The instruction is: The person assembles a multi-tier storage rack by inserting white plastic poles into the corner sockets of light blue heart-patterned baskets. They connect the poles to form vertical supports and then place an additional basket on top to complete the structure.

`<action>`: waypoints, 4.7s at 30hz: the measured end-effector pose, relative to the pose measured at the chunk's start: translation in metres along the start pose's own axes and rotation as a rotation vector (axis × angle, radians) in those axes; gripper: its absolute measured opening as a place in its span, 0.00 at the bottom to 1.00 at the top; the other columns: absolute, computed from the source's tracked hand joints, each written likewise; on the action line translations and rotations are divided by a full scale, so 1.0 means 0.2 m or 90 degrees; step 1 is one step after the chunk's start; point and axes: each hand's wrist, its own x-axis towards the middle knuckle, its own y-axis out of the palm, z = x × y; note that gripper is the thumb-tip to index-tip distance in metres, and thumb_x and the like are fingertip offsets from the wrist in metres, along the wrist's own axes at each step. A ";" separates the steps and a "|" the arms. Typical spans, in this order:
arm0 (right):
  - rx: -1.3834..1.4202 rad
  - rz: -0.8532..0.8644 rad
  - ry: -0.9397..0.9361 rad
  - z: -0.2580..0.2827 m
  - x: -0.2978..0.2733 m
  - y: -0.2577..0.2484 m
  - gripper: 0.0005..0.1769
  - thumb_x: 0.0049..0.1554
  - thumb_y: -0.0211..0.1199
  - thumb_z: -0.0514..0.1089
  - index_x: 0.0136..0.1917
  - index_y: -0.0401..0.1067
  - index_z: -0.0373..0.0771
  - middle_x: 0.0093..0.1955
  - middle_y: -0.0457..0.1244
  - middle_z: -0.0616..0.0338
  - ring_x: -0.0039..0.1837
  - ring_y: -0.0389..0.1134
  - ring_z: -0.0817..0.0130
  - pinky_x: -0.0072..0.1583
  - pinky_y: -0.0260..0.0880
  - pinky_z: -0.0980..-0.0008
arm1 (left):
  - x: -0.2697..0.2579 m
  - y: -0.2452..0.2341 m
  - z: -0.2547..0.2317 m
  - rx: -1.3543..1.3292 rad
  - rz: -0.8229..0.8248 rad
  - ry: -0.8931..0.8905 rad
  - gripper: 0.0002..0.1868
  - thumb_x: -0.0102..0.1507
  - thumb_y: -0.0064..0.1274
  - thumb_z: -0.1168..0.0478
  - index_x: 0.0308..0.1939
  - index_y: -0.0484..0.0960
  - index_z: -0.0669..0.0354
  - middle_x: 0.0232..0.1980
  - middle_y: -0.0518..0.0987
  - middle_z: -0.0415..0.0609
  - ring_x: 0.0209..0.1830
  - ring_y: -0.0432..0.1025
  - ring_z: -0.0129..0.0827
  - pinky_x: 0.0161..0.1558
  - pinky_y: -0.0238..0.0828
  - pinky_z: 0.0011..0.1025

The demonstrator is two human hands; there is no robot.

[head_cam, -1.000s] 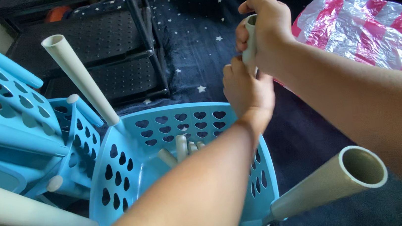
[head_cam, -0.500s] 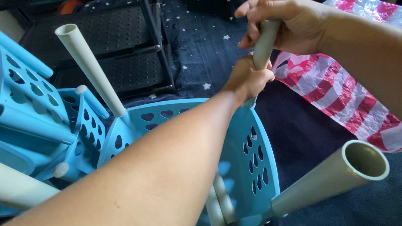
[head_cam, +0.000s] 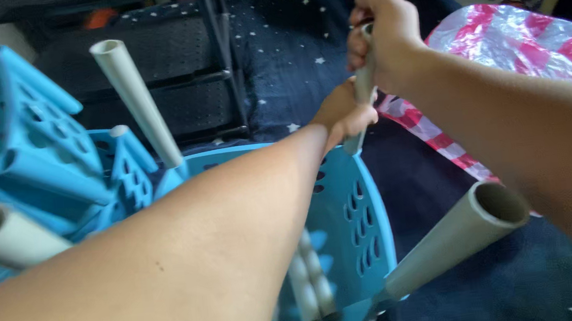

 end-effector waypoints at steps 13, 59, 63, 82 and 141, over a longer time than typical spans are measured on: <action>-0.223 -0.073 0.055 0.03 0.15 0.00 0.11 0.64 0.55 0.50 0.46 0.68 0.40 0.43 0.65 0.60 0.41 0.69 0.67 0.48 0.79 0.57 | -0.32 -1.07 -0.34 -0.128 -0.218 0.036 0.13 0.50 0.62 0.55 0.36 0.85 0.55 0.40 0.86 0.48 0.47 0.80 0.40 0.53 0.77 0.41; -0.926 0.240 -0.456 -0.35 -0.11 1.60 0.16 0.63 0.65 0.54 0.55 0.78 0.42 0.47 0.71 0.51 0.46 0.74 0.61 0.47 0.77 0.63 | -0.45 -1.51 0.48 -0.263 -0.306 -0.066 0.21 0.54 0.64 0.46 0.29 0.82 0.63 0.22 0.78 0.44 0.17 0.72 0.29 0.21 0.69 0.30; -0.900 0.220 -0.515 -0.38 -0.10 1.58 0.16 0.63 0.67 0.54 0.52 0.79 0.39 0.43 0.71 0.50 0.44 0.75 0.62 0.45 0.76 0.63 | -0.49 -1.46 0.48 -0.253 -0.367 -0.040 0.22 0.55 0.60 0.41 0.29 0.80 0.57 0.19 0.76 0.41 0.17 0.74 0.29 0.20 0.70 0.31; -0.851 0.517 -0.241 -0.24 -0.09 1.49 0.22 0.51 0.67 0.39 0.60 0.77 0.42 0.58 0.70 0.54 0.59 0.73 0.61 0.63 0.72 0.64 | -0.41 -1.54 0.61 -0.248 -0.122 -0.243 0.14 0.53 0.67 0.62 0.38 0.79 0.58 0.33 0.81 0.46 0.28 0.74 0.28 0.37 0.75 0.30; -0.892 0.389 -0.441 -0.23 -0.18 1.54 0.16 0.54 0.62 0.45 0.55 0.81 0.44 0.50 0.72 0.52 0.51 0.75 0.58 0.58 0.74 0.61 | -0.56 -1.55 0.35 0.239 -0.394 -0.199 0.40 0.47 0.73 0.43 0.53 0.75 0.66 0.53 0.76 0.64 0.47 0.78 0.53 0.46 0.77 0.41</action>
